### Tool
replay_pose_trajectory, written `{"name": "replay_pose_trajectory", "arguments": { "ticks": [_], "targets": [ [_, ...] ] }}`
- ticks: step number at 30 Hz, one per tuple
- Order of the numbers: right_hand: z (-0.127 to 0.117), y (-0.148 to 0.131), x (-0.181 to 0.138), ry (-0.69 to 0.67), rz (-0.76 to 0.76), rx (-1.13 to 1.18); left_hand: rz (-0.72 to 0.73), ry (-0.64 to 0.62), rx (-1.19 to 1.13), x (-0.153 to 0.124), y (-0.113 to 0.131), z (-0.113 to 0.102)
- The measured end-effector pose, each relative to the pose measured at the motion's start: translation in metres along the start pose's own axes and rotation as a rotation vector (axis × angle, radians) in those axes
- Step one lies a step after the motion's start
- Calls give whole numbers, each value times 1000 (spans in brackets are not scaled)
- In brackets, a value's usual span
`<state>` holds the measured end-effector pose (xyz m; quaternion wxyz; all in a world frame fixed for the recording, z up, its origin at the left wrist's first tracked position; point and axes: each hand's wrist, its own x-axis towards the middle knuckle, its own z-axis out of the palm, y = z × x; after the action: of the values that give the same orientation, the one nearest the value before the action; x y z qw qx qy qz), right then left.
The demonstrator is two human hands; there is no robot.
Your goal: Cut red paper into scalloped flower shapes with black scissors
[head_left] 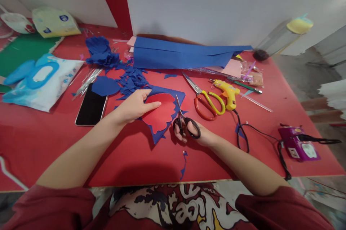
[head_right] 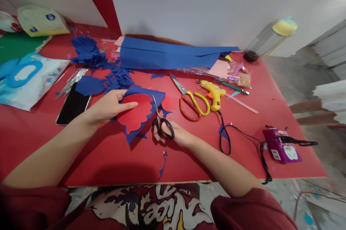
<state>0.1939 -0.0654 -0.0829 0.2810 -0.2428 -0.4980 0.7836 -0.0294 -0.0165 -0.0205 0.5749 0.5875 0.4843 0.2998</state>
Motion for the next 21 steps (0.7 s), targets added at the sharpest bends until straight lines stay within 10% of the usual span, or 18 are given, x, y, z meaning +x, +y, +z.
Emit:
{"name": "replay_pose_trajectory", "arguments": {
  "ticks": [21],
  "targets": [
    [3,-6,1,7,0,-54,8,-12,-21,0,0,2]
  ]
}}
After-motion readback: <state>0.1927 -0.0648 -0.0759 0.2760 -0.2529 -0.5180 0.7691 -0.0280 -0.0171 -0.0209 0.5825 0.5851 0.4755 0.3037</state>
